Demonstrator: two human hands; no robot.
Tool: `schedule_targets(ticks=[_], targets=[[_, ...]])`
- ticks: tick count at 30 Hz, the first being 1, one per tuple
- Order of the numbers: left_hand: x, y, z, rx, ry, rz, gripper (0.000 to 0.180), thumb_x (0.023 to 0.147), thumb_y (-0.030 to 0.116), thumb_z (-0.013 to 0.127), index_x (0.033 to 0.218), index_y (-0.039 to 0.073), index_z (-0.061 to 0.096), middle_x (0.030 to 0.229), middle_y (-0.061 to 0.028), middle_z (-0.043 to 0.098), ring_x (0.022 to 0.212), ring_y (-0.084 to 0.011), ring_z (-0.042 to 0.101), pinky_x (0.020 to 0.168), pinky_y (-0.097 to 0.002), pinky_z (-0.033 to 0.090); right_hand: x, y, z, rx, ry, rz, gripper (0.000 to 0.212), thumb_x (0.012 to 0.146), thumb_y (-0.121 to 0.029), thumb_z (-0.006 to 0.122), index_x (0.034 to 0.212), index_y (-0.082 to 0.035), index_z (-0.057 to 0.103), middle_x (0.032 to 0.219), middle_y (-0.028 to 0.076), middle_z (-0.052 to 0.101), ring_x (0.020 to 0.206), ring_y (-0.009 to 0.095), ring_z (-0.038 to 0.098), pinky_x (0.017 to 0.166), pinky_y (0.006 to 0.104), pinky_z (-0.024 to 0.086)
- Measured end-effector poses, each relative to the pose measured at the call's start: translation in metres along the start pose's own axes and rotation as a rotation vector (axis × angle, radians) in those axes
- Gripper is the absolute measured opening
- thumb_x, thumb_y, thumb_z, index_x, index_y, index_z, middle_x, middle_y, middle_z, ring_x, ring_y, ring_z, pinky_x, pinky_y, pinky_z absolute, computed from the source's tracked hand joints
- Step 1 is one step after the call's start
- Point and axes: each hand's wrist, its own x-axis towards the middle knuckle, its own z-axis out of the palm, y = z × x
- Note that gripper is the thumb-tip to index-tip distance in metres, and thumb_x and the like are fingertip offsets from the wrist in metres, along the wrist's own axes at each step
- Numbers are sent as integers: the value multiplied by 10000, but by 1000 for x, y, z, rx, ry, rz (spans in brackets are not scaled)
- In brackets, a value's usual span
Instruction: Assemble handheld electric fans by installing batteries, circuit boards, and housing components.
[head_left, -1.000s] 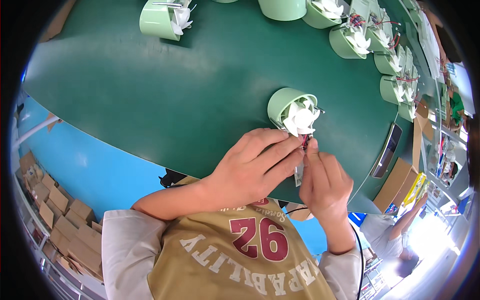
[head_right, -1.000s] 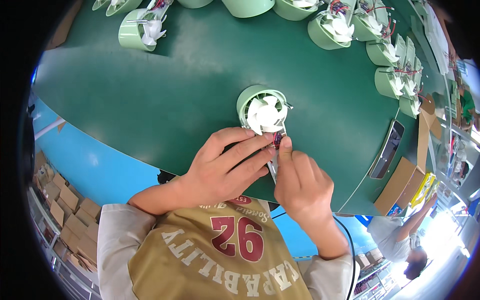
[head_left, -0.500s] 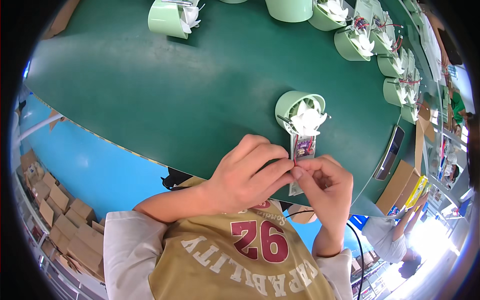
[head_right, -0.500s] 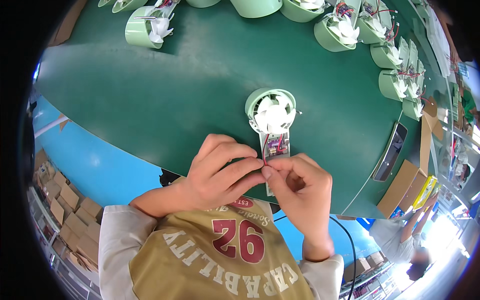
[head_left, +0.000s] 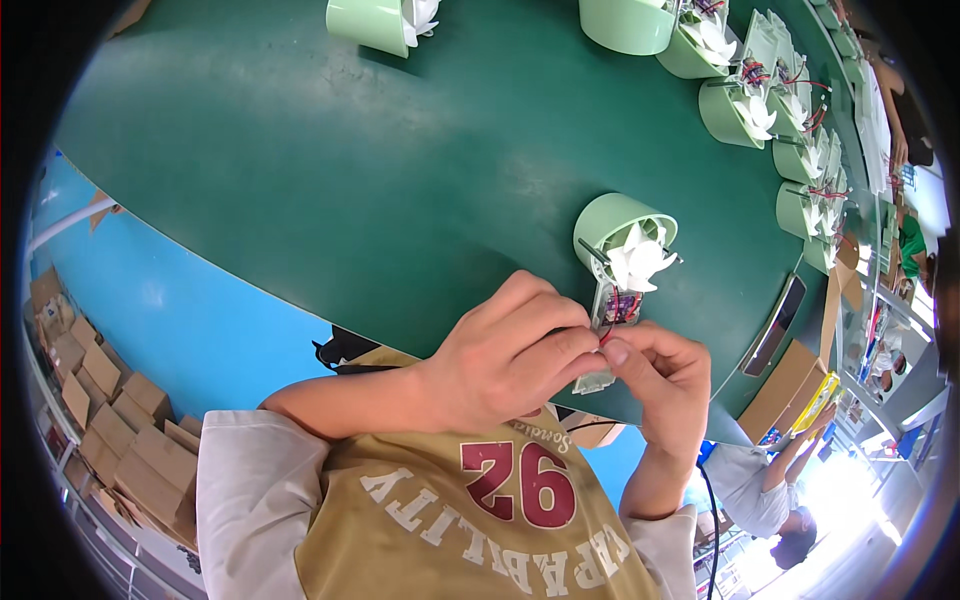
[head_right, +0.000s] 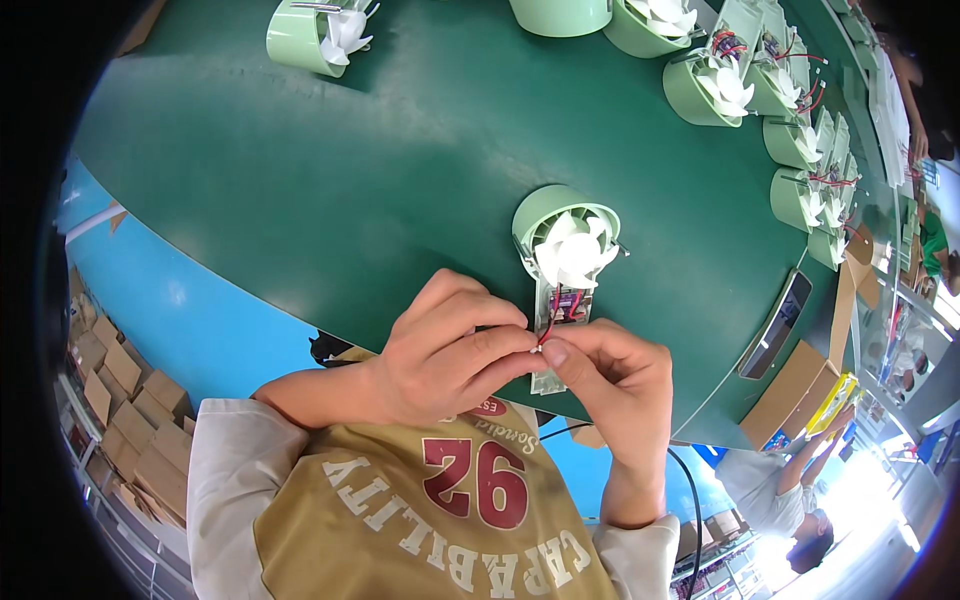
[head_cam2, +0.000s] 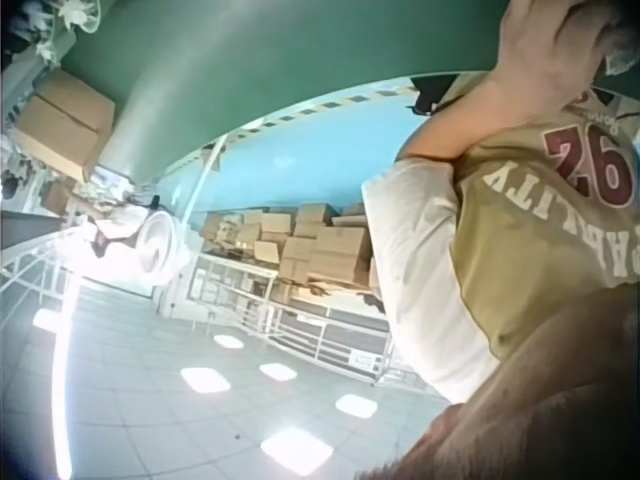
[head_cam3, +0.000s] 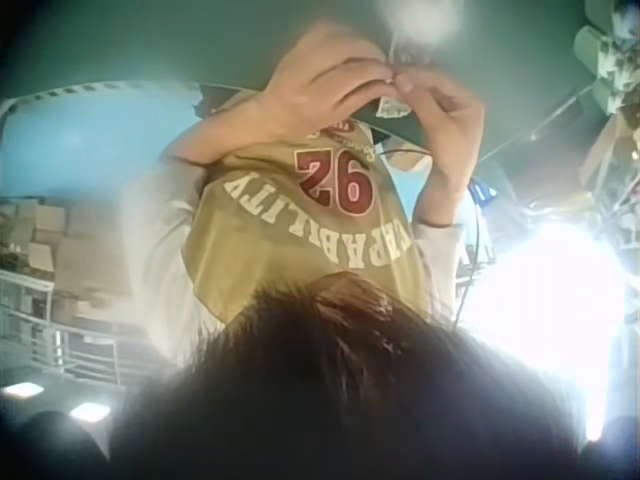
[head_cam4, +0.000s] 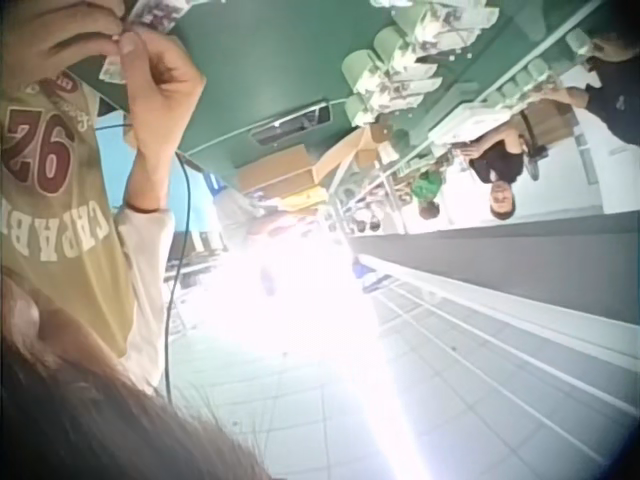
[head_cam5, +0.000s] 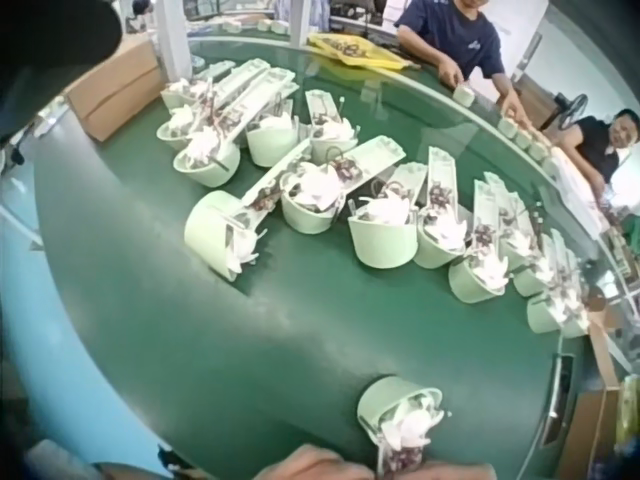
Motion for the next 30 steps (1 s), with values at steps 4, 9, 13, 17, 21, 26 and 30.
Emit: schedule_targets(ticks=[4, 9, 13, 17, 21, 26, 30], targets=[[-3, -2, 1, -45, -5, -2, 277, 684, 94, 894, 892, 17, 729, 923, -66, 657, 753, -240, 569, 608, -330, 462, 1, -4, 3, 25, 40, 38, 91, 912, 70, 710, 990, 42, 746, 858, 25, 717, 734, 28, 600, 610, 176, 443], [0, 0, 0, -15, -41, -22, 312, 708, 117, 888, 975, 53, 738, 886, -35, 616, 710, -198, 550, 575, -301, 437, -2, 2, -4, -10, 49, 59, 123, 874, 106, 695, 984, 59, 723, 940, 94, 752, 819, 102, 686, 728, 221, 532], [-11, 7, -10, 183, -140, 160, 276, 774, 211, 854, 999, 95, 746, 781, 8, 482, 631, -145, 483, 524, -277, 369, 0, 5, -3, 46, 110, 32, 79, 885, 82, 709, 945, 32, 727, 834, 21, 712, 724, 39, 609, 614, 187, 460], [-15, 9, -1, 417, -268, 222, 290, 888, 359, 746, 1045, 116, 739, 727, 22, 343, 574, -115, 397, 487, -268, 297, 1, 7, 5, -24, 194, -56, 54, 887, 68, 713, 925, 31, 706, 817, -11, 658, 667, 16, 515, 564, 188, 372], [-16, 8, 1, 423, -351, 145, 322, 888, 360, 747, 1090, 110, 721, 725, 28, 367, 570, -113, 402, 483, -265, 305, 4, 15, 6, -272, 314, -286, 71, 866, 79, 750, 917, 34, 728, 823, -31, 619, 636, -7, 489, 537, 166, 365], [-18, 7, 2, 423, -336, 145, 325, 889, 367, 745, 1086, 111, 716, 712, 31, 370, 582, -109, 405, 480, -261, 305, 9, 29, 8, -417, 415, -500, 105, 836, 53, 793, 914, 30, 727, 787, -34, 574, 600, -13, 421, 496, 174, 297], [-18, 7, 2, 431, -330, 148, 310, 893, 366, 741, 1070, 113, 714, 700, 38, 368, 598, -104, 408, 481, -257, 301, 11, 33, 9, -434, 437, -556, 118, 823, 50, 805, 909, 22, 728, 759, -27, 565, 582, -5, 412, 486, 182, 290]])
